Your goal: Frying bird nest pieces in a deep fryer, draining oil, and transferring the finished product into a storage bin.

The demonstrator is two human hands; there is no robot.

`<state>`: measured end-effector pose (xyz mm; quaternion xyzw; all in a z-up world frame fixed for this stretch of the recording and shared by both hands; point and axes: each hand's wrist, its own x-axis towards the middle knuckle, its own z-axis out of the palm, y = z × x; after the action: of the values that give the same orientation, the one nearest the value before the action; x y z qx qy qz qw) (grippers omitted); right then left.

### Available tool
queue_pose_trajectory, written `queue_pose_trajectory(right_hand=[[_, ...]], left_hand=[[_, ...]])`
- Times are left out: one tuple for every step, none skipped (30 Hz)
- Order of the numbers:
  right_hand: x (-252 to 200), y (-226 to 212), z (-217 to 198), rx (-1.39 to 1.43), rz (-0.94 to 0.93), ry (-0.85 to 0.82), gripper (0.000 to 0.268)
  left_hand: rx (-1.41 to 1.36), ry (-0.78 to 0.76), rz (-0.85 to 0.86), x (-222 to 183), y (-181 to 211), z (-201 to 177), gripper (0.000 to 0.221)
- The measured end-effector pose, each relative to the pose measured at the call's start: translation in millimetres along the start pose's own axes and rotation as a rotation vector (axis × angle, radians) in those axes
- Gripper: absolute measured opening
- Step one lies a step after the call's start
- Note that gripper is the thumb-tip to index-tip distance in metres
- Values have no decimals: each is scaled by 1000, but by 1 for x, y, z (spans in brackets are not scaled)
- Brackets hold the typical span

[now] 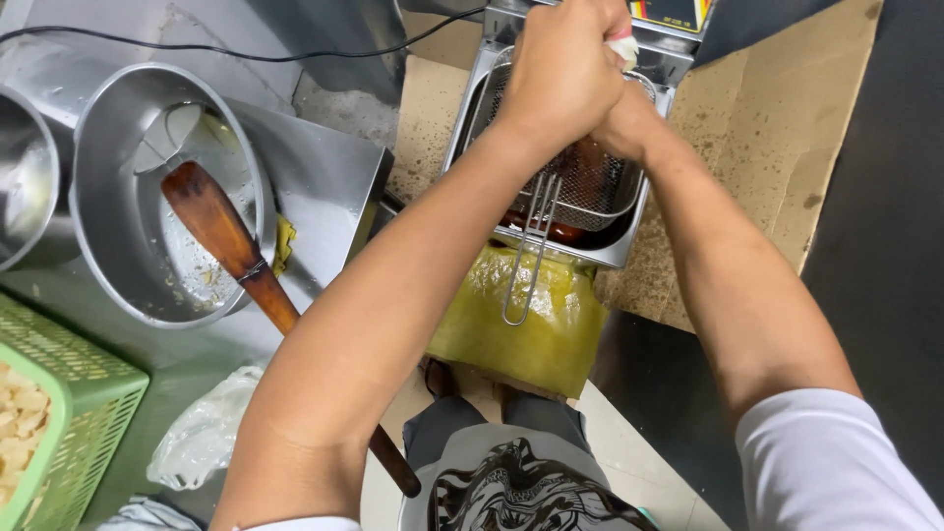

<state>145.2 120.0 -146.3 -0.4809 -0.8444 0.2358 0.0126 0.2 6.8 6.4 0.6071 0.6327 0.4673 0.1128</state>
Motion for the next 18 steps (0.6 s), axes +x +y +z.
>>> queue_pose_trajectory(right_hand=[[1, 5, -2, -11, -2, -5, 15], [3, 11, -5, -22, -5, -10, 16], [-9, -1, -21, -26, -7, -7, 16], [-21, -12, -37, 7, 29, -63, 28], [-33, -22, -53, 39, 66, -119, 43], [-38, -22, -59, 36, 66, -116, 43], [-43, -23, -63, 119, -5, -46, 29], [-48, -24, -68, 202, -76, 25, 15], [-50, -22, -59, 201, -77, 27, 15], [-51, -20, -50, 315, -97, 81, 6], [-54, -19, -40, 430, -118, 129, 16], [-65, -33, -43, 430, -121, 126, 16], [-75, -47, -47, 170, 31, -34, 28], [-84, -62, -51, -91, 185, -188, 67], [-79, -49, -46, -96, 174, -185, 67], [-73, -37, -40, 121, 96, -47, 62], [-72, -28, -25, 345, 20, 70, 57], [-75, -32, -17, 346, 9, 48, 57]], left_hand=[[53, -11, -1, 0, -2, 0, 19], [106, -22, -2, 0, -5, 1, 23], [105, -17, -1, -3, -5, -3, 23], [106, -47, -40, -6, -5, -7, 23], [106, -78, -78, -9, -5, -9, 23], [103, -75, -76, -10, -8, -9, 23], [126, -87, -110, -11, -11, -10, 22], [148, -98, -145, -13, -14, -10, 21], [148, -96, -143, -15, -18, -9, 21], [142, -85, -139, -16, -23, -8, 22], [138, -74, -140, -20, -27, -8, 23], [140, -71, -144, -25, -29, -6, 23], [87, -52, -117, -27, -32, -6, 22], [35, -33, -90, -29, -36, -5, 22], [39, -20, -91, -29, -41, -2, 22], [69, 4, -55, -28, -46, 1, 18], [105, 21, -39, -38, -55, 2, 17], [115, 28, -60, -51, -52, 2, 17]])
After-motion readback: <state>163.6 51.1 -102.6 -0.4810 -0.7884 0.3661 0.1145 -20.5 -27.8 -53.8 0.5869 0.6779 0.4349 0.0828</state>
